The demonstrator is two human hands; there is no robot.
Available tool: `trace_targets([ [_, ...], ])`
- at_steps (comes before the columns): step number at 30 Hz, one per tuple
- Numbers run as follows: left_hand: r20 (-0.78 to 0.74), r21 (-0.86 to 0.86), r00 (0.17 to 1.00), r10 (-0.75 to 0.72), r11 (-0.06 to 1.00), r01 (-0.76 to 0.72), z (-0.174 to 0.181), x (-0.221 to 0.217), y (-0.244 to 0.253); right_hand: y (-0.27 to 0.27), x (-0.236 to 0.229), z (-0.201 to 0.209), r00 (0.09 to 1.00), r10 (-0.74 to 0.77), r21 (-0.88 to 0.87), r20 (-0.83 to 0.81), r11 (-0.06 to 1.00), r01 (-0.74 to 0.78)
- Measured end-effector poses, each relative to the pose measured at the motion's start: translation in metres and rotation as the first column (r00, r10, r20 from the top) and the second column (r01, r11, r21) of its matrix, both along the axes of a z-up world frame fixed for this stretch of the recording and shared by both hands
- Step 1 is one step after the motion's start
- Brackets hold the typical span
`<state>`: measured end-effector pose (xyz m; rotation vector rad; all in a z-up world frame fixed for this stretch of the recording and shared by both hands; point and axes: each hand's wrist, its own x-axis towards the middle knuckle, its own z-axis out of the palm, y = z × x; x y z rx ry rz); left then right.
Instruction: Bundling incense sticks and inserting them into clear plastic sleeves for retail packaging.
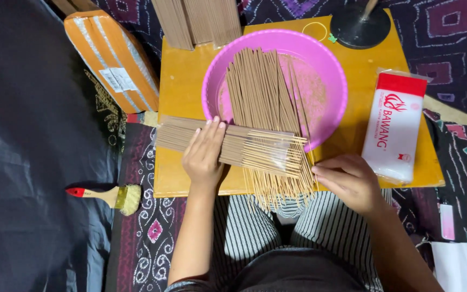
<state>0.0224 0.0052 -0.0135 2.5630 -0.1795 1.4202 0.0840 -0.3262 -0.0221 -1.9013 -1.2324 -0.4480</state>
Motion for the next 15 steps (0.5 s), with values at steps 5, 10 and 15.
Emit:
trace_targets([
  [5, -0.043, -0.059, 0.998, -0.036, 0.998, 0.034, -0.007, 0.002, 0.003, -0.006, -0.003, -0.018, 0.996, -0.021, 0.123, 0.088, 0.992, 0.010],
  [10, -0.066, -0.122, 0.994, -0.091, 0.989, 0.083, -0.007, 0.000, 0.006, -0.028, -0.008, -0.019, 0.954, -0.278, 0.390, 0.107, 0.895, 0.217],
  [15, -0.053, -0.112, 0.995, -0.089, 0.990, 0.082, -0.007, 0.001, 0.005, -0.130, 0.027, -0.070, 0.982, -0.186, 0.578, -0.028, 0.798, 0.167],
])
